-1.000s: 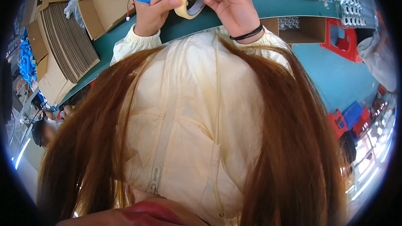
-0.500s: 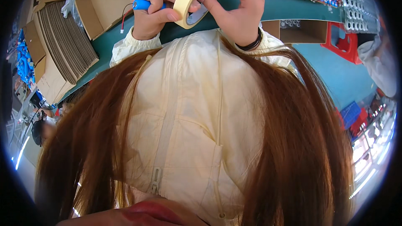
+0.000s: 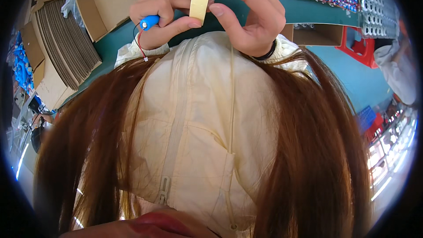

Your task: Preparing and organizing small electronic components into boxes at a factory workbench.

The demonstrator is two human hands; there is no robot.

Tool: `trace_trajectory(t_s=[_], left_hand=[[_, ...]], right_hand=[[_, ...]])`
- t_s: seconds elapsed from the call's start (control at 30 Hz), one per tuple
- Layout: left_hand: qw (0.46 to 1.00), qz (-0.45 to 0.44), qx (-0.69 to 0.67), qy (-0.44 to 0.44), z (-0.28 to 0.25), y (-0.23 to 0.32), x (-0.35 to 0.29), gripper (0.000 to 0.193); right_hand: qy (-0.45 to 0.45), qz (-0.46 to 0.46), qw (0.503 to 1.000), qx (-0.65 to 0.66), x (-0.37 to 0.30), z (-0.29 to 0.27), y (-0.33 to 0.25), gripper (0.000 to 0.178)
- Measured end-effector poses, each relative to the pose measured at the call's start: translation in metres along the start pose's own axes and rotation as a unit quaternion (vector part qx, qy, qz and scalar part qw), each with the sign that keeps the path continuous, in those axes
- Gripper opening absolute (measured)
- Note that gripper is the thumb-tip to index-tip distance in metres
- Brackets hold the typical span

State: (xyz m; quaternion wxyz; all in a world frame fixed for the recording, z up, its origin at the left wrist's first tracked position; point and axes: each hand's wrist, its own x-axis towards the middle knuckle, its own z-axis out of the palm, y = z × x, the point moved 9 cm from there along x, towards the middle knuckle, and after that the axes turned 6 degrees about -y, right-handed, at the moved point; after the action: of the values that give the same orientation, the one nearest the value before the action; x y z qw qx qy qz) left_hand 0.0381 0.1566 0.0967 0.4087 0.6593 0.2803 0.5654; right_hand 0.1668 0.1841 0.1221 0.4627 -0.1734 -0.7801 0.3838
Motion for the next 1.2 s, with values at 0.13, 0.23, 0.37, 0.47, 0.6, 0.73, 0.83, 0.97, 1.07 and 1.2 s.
trace_trajectory(t_s=[0.13, 0.23, 0.37, 0.47, 0.6, 0.73, 0.83, 0.97, 1.07, 1.2], left_hand=[[0.999, 0.005, 0.031, -0.013, 0.0, 0.005, 0.001, 0.049], [0.999, 0.006, 0.036, -0.012, -0.001, 0.007, 0.001, 0.05], [1.0, 0.0, -0.006, -0.005, -0.002, 0.001, 0.0, 0.05], [0.998, -0.018, -0.056, 0.004, -0.002, -0.005, -0.002, 0.049], [0.994, -0.021, -0.105, -0.005, -0.001, -0.005, -0.001, 0.048], [0.978, -0.067, -0.195, 0.006, 0.002, -0.019, -0.006, 0.046], [0.963, -0.118, -0.241, 0.025, 0.001, -0.026, -0.009, 0.045], [0.956, -0.111, -0.27, 0.015, 0.003, -0.032, -0.01, 0.044], [0.957, -0.088, -0.274, -0.042, 0.004, -0.032, -0.011, 0.034], [0.951, -0.105, -0.291, 0.009, 0.003, -0.026, -0.007, 0.046]], right_hand=[[0.009, 0.002, 1.0, -0.003, 0.001, 0.002, 0.0, 0.028], [0.01, 0.002, 1.0, -0.008, 0.003, 0.003, 0.0, 0.027], [0.004, 0.006, 0.999, -0.033, 0.002, 0.001, 0.004, 0.025], [-0.004, 0.046, 0.999, -0.007, -0.001, 0.0, 0.014, 0.024], [-0.027, 0.071, 0.997, -0.009, 0.0, 0.002, 0.018, 0.022], [-0.126, 0.014, 0.987, -0.099, 0.016, 0.012, 0.008, 0.025], [-0.178, 0.116, 0.976, -0.054, 0.028, 0.018, 0.018, 0.04], [-0.155, 0.192, 0.95, 0.189, 0.0, 0.032, 0.053, 0.029], [-0.187, 0.212, 0.941, 0.188, -0.007, 0.038, 0.061, 0.031], [-0.16, 0.2, 0.956, 0.14, -0.005, 0.036, 0.06, 0.029]])
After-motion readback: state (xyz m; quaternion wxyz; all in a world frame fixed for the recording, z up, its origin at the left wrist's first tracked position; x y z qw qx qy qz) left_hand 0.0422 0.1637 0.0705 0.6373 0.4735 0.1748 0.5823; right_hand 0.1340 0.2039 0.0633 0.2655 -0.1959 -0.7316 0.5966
